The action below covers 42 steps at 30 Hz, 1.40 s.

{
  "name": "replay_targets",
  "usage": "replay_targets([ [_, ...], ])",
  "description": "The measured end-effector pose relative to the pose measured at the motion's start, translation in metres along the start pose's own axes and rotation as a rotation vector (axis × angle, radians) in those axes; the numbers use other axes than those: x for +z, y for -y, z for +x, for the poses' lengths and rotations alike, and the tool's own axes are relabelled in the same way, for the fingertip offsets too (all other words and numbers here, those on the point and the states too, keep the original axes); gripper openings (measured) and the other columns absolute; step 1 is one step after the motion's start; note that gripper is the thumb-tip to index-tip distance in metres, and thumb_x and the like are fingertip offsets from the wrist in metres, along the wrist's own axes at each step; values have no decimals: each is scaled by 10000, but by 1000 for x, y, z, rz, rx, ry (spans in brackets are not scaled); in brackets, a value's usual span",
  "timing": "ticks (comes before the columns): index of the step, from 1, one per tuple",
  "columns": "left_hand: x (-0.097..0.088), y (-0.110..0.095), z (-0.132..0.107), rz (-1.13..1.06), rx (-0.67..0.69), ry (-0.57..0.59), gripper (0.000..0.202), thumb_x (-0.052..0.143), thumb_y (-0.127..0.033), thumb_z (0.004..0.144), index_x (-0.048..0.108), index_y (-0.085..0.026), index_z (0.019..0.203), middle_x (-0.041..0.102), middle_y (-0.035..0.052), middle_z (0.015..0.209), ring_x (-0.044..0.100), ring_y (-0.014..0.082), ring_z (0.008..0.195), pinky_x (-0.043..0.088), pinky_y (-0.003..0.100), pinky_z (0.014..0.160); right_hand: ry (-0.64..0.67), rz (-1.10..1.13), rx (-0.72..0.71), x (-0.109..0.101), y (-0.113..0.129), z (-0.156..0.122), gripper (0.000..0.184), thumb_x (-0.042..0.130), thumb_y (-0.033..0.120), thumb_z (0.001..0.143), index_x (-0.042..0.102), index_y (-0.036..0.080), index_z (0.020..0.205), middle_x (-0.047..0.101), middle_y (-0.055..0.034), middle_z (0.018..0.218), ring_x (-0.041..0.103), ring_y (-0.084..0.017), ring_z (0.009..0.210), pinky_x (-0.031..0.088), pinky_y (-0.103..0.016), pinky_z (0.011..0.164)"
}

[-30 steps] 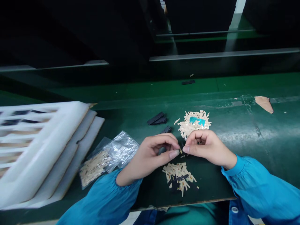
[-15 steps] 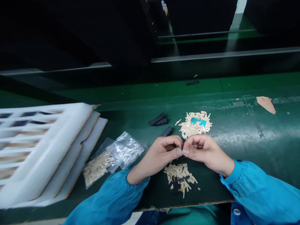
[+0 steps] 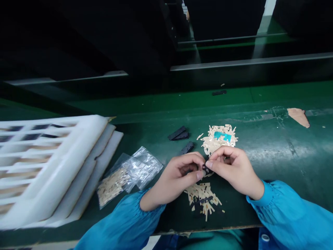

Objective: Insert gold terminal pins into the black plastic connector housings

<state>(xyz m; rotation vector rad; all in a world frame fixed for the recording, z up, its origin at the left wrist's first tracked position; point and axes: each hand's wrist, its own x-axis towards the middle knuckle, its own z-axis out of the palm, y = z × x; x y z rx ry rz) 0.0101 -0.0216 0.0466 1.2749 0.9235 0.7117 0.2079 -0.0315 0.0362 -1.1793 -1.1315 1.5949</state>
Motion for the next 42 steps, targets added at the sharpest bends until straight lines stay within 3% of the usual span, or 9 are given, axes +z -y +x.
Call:
replay_targets([
  [6, -6, -5, 2, -140, -298, 228, 167, 710, -309, 819, 664, -148, 813, 614, -12, 642, 515, 84, 528, 399, 191, 492, 97, 31, 84, -2, 1, -1, 205, 916, 325, 707, 755, 202, 736, 687, -13, 694, 582, -136, 612, 470, -250, 559],
  [10, -26, -11, -1, 161, -173, -84, 279, 667, -397, 885, 730, -167, 1031, 671, 17, 706, 554, 118, 557, 445, 230, 517, 30, 15, 47, -4, 2, 1, 216, 914, 342, 705, 750, 202, 720, 702, -25, 704, 612, -150, 631, 497, -258, 576],
  [13, -50, -11, -2, 630, -119, -367, 311, 695, -485, 877, 739, -193, 976, 698, 39, 799, 586, 155, 656, 460, 271, 601, 74, 35, 129, -3, -2, 1, 224, 908, 343, 717, 748, 189, 738, 699, -24, 711, 605, -135, 608, 483, -234, 534],
  [17, -68, -3, 4, 926, -281, -265, 359, 709, -562, 846, 734, -217, 941, 725, 34, 845, 614, 189, 698, 417, 292, 599, 277, 104, 343, 6, -15, 2, 230, 911, 330, 708, 750, 176, 766, 694, -9, 683, 632, -130, 617, 535, -241, 597],
  [24, -66, 7, 9, 837, -327, -287, 282, 654, -496, 890, 681, -218, 848, 696, -4, 685, 611, 176, 608, 395, 275, 557, -73, 136, 252, -1, -20, 16, 240, 880, 389, 708, 773, 184, 773, 742, -53, 852, 680, -173, 774, 598, -275, 639],
  [29, -58, 1, 2, 715, -111, -466, 232, 620, -430, 926, 633, -199, 937, 668, 0, 718, 607, 158, 638, 447, 261, 597, -106, 174, 214, -5, -14, 16, 197, 858, 356, 718, 783, 180, 765, 712, -52, 767, 664, -177, 738, 576, -239, 545],
  [34, -31, 1, 1, 126, -92, -238, 492, 530, -399, 991, 483, -175, 1427, 600, -22, 734, 474, 95, 501, 393, 220, 483, -110, 189, 202, -4, -12, 13, 170, 861, 330, 722, 784, 183, 760, 709, -46, 756, 653, -164, 718, 563, -222, 532],
  [38, -14, 8, 2, -129, -170, -58, 528, 534, -293, 980, 413, -218, 1489, 602, -8, 831, 452, 68, 517, 330, 197, 453, -99, 170, 195, -5, -11, 13, 184, 885, 330, 704, 786, 187, 761, 722, -40, 758, 653, -151, 698, 547, -211, 527],
  [42, -3, 11, -3, -182, -167, 7, 491, 560, -281, 988, 345, -250, 1429, 627, 17, 953, 629, 101, 617, 471, 207, 528, -109, 130, 184, -4, -9, 11, 200, 888, 350, 714, 788, 181, 754, 734, -46, 754, 651, -153, 669, 538, -227, 521],
])
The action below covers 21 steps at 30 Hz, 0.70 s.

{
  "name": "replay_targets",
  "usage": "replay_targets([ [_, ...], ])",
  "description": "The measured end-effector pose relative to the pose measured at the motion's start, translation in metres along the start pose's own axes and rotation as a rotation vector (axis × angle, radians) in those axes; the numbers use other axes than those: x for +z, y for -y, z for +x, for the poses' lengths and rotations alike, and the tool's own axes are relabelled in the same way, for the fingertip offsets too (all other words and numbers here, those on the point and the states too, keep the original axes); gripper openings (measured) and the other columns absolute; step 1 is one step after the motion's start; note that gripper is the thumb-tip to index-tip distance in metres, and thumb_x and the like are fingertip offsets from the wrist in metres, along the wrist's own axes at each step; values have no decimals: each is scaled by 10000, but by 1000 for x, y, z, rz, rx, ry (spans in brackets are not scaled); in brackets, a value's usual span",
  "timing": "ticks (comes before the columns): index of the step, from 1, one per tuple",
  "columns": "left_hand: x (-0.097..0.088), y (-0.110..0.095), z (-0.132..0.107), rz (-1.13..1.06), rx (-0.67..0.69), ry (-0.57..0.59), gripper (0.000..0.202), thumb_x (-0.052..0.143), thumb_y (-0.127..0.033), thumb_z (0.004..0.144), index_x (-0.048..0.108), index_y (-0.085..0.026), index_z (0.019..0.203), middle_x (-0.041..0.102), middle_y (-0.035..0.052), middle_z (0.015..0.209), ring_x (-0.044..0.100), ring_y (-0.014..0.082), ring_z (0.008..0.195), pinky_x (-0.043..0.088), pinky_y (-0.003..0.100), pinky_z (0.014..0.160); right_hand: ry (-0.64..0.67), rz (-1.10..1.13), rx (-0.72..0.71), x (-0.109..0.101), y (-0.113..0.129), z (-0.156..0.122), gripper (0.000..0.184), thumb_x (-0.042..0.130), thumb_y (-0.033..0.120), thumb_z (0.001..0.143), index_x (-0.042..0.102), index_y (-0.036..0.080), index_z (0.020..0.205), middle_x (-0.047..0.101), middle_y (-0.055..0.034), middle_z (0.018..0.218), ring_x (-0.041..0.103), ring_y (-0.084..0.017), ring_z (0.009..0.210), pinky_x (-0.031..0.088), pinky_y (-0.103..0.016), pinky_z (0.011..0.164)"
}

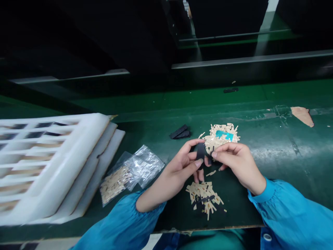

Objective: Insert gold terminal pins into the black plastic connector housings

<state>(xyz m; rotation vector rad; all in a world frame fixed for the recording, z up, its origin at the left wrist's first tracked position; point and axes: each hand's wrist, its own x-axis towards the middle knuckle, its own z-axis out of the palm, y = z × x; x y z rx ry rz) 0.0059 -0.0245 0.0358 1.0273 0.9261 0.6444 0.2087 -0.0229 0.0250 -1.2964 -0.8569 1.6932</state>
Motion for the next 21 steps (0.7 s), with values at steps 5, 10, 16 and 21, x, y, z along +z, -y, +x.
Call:
replay_targets([
  [5, 12, 4, -7, 11, 2, -19, 451, 564, -238, 1001, 313, -267, 1376, 642, 29, 981, 719, 147, 742, 565, 246, 645, 17, -51, -33, 2, 0, -4, 173, 869, 339, 755, 797, 182, 766, 741, -42, 709, 647, -142, 612, 523, -234, 532],
  [10, 18, 4, -11, 29, -36, 11, 407, 518, -174, 1008, 353, -254, 1372, 645, 40, 1014, 726, 142, 767, 559, 245, 675, 30, -100, -33, 5, 4, -7, 194, 832, 339, 792, 769, 167, 726, 711, -34, 612, 608, -123, 548, 489, -230, 529],
  [16, 19, 0, -13, 26, -35, 24, 416, 497, -158, 1009, 348, -244, 1388, 653, 55, 1031, 744, 163, 776, 549, 252, 663, 32, -86, 15, 8, 7, -9, 211, 831, 349, 772, 749, 162, 716, 701, -35, 581, 612, -125, 531, 482, -228, 516],
  [21, 19, -1, -15, 42, -45, 23, 425, 471, -139, 1011, 338, -245, 1400, 650, 50, 1030, 743, 157, 784, 550, 251, 672, 12, -71, 14, 8, 7, -9, 196, 835, 335, 752, 751, 164, 707, 703, -34, 582, 624, -129, 524, 490, -228, 505],
])
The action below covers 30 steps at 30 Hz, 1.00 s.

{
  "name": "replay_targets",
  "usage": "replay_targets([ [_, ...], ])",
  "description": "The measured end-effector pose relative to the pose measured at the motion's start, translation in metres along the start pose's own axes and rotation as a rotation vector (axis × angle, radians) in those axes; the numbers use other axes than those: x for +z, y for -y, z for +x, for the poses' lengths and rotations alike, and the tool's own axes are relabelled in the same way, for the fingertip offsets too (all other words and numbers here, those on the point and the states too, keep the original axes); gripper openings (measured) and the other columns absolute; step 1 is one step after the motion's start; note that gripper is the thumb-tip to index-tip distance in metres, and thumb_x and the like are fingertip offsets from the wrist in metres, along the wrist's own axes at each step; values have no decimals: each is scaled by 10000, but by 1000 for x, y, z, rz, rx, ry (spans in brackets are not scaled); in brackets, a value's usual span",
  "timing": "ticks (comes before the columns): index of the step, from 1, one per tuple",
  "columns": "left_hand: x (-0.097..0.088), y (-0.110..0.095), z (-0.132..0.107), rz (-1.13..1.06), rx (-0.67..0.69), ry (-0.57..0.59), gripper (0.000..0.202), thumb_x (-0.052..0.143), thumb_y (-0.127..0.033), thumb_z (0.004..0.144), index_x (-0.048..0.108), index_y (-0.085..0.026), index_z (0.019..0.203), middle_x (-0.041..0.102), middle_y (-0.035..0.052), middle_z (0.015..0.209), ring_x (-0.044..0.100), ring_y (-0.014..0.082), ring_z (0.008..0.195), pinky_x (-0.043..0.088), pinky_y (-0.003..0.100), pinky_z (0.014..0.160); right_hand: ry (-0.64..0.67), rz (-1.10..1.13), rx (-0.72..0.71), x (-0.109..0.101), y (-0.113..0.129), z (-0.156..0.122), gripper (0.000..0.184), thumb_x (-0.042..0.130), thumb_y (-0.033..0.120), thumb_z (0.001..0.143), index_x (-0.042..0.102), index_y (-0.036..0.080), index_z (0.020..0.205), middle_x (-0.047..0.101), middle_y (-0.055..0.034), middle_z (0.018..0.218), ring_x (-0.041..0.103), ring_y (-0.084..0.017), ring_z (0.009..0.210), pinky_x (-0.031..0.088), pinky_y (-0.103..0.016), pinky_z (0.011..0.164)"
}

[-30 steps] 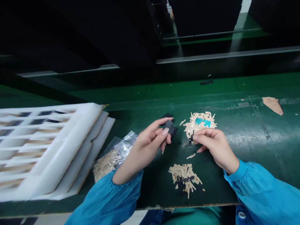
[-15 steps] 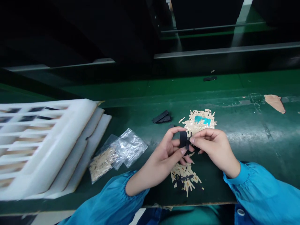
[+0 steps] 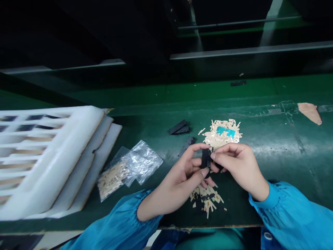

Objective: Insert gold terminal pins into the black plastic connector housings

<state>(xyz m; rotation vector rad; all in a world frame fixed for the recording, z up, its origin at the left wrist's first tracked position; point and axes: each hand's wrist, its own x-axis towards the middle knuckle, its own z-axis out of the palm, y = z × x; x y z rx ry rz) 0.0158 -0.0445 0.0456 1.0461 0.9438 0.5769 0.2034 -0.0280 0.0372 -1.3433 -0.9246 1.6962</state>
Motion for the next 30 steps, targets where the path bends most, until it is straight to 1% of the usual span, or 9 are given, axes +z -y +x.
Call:
replay_targets([
  [9, -1, 2, 1, 10, -11, -2, 437, 481, -148, 1006, 341, -251, 1407, 648, 56, 1051, 739, 150, 782, 552, 243, 670, 4, -6, 4, 0, 0, -1, 180, 830, 316, 753, 756, 159, 707, 713, -41, 584, 625, -123, 526, 494, -223, 522],
  [15, -1, 1, 1, 25, 10, 2, 417, 481, -161, 1011, 358, -246, 1401, 654, 61, 1050, 738, 151, 782, 552, 239, 664, -9, 2, -11, 2, 2, -1, 174, 826, 303, 748, 744, 159, 696, 705, -40, 558, 624, -130, 515, 493, -235, 523],
  [30, 0, 1, 0, 13, -2, 11, 405, 477, -158, 1013, 371, -260, 1391, 654, 50, 1039, 744, 151, 777, 550, 231, 654, 4, 43, 36, 4, 0, 1, 210, 824, 321, 745, 706, 160, 678, 674, -22, 526, 586, -118, 487, 472, -242, 513],
])
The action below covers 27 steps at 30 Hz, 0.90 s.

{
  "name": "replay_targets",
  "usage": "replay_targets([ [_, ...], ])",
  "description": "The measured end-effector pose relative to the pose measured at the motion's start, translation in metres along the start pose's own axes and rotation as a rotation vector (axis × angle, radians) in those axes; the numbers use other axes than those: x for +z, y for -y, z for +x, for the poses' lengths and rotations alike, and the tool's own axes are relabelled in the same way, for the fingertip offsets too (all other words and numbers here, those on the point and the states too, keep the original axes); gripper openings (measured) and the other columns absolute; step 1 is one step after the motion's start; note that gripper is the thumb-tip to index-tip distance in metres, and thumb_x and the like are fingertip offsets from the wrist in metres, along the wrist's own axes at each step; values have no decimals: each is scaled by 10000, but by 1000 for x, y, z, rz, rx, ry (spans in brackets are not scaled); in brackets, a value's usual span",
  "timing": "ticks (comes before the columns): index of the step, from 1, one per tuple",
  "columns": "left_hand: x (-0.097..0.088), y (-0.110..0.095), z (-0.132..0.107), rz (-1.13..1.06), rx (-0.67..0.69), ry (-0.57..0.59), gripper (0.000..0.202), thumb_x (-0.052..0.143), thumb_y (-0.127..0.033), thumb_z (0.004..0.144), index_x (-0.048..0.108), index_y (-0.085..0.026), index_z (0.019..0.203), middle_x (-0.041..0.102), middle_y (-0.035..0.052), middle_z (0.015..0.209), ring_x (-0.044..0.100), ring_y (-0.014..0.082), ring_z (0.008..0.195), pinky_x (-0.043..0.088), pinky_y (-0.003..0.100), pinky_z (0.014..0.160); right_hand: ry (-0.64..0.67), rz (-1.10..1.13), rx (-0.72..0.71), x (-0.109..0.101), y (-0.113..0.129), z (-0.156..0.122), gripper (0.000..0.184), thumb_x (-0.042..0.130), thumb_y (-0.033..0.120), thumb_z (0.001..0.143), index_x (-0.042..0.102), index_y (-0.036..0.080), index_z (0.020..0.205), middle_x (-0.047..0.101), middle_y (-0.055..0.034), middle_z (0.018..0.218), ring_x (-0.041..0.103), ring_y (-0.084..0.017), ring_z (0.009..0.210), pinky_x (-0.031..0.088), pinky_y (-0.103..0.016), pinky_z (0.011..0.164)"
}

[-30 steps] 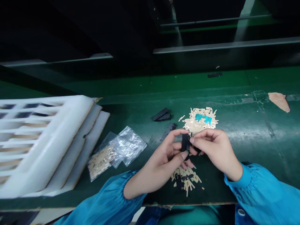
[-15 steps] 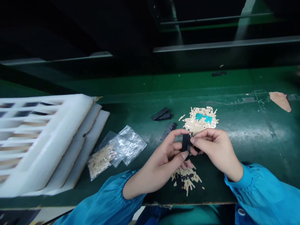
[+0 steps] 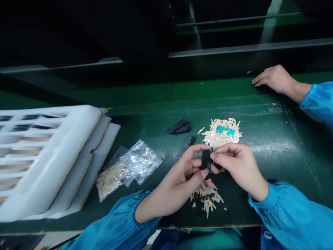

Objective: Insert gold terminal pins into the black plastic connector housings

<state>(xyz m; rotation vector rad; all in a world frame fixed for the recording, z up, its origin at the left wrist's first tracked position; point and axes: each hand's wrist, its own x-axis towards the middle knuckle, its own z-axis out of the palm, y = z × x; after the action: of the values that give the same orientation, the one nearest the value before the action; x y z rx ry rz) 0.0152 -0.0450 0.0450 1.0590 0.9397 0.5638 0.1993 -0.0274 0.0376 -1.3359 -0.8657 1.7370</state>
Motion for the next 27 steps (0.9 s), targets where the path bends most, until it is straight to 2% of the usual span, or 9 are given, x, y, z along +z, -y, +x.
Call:
replay_targets([
  [8, 1, -1, -3, -13, 2, -3, 418, 491, -164, 1014, 364, -240, 1405, 652, 64, 1048, 736, 156, 775, 574, 263, 686, 3, -4, 0, 0, 0, -1, 240, 830, 353, 752, 691, 169, 684, 670, -20, 535, 586, -130, 497, 474, -269, 527],
  [20, 1, -1, -1, -38, -29, -5, 417, 492, -145, 1013, 360, -242, 1396, 660, 63, 1063, 729, 134, 767, 576, 232, 688, 4, 24, -32, 3, -2, -3, 255, 833, 349, 760, 671, 168, 683, 660, -16, 537, 604, -136, 512, 494, -281, 561],
  [25, 0, -1, -2, -59, -17, -13, 419, 496, -144, 1016, 366, -246, 1401, 669, 50, 1026, 734, 133, 767, 571, 208, 677, -90, -76, -150, -1, -6, -2, 240, 849, 303, 742, 668, 190, 852, 656, 16, 671, 630, -142, 578, 489, -278, 563],
  [27, -1, -1, -3, -64, -12, -17, 406, 503, -149, 1016, 377, -239, 1391, 675, 53, 1017, 731, 133, 754, 567, 206, 666, -75, -118, -160, -3, -4, -1, 222, 832, 303, 761, 673, 193, 870, 658, 10, 705, 632, -144, 611, 487, -272, 563],
])
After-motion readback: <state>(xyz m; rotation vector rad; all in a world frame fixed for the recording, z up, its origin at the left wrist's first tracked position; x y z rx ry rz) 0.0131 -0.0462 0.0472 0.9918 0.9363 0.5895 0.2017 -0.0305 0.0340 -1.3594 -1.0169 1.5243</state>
